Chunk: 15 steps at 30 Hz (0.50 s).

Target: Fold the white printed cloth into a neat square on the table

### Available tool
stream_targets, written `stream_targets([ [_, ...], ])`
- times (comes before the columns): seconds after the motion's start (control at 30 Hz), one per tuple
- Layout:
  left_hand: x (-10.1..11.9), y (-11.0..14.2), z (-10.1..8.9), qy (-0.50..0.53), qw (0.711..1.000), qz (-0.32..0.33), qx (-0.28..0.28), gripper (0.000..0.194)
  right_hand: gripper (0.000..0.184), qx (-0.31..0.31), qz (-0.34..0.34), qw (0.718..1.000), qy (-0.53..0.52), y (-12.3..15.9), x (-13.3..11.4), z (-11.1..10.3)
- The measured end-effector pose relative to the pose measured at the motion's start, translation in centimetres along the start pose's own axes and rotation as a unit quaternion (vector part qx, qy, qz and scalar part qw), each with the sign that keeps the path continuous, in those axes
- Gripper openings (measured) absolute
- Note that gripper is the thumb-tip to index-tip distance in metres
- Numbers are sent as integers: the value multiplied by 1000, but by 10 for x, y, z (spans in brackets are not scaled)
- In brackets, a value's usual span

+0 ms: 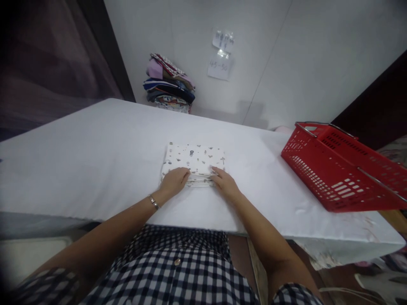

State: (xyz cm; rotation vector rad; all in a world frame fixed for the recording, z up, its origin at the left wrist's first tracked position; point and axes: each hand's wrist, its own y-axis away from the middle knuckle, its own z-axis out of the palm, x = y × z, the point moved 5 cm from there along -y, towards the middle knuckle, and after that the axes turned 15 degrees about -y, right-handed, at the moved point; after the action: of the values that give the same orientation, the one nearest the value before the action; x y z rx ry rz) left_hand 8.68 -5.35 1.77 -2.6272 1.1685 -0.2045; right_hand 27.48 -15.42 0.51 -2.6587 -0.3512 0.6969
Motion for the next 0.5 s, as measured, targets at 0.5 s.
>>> stream_targets([
  [0.5,4,11,1,21,991,111,73,21,16,29,69,973,-218,-9,1,-3],
])
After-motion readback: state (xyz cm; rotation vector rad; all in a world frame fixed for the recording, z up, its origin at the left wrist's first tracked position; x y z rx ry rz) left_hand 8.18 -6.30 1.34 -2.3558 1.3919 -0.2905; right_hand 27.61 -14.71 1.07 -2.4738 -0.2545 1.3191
